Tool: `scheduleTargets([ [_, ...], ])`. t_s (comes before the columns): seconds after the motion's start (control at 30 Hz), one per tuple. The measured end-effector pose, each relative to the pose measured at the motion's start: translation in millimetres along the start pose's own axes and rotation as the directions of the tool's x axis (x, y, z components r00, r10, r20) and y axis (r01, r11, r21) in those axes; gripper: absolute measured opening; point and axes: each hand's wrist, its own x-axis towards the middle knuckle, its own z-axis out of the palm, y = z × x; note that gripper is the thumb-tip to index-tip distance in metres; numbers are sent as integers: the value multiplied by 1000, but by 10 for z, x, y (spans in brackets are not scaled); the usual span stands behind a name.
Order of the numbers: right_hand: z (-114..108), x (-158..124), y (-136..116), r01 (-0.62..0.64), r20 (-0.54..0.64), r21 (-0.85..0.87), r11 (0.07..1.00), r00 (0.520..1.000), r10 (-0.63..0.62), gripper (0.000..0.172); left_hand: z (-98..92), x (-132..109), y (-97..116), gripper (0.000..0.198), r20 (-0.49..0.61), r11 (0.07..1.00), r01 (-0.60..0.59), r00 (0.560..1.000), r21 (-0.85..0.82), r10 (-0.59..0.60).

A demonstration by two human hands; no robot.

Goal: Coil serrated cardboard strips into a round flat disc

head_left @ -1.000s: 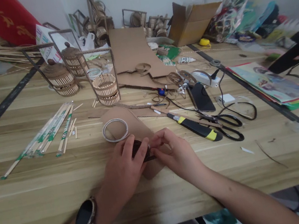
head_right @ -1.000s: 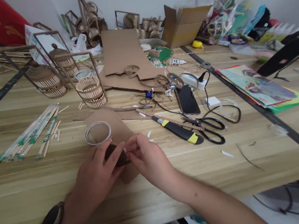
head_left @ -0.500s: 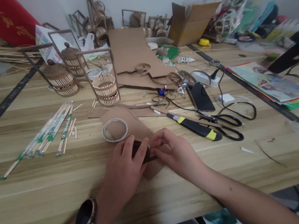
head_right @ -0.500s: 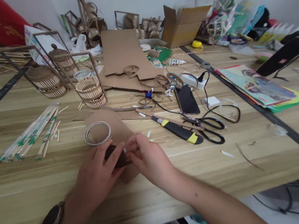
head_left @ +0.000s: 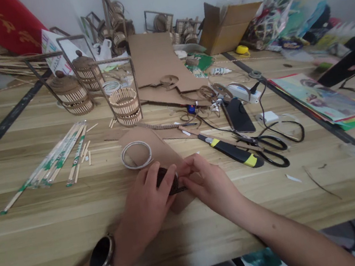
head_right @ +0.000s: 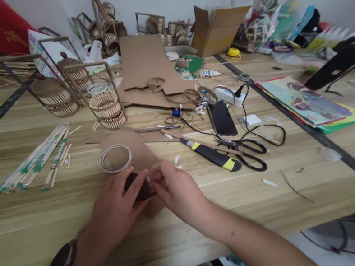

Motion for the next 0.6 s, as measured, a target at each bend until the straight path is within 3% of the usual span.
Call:
scheduleTargets([
  [0.4, 18, -15, 15, 99, -14, -108, 989, 995, -101, 22, 11, -20, 6, 68, 25, 1000, -1, 1000, 21, 1],
  [0.6, 27, -25, 34, 143, 0, -137, 980, 989, -145, 22, -11, -16, 27, 60, 37, 999, -5, 999, 32, 4],
])
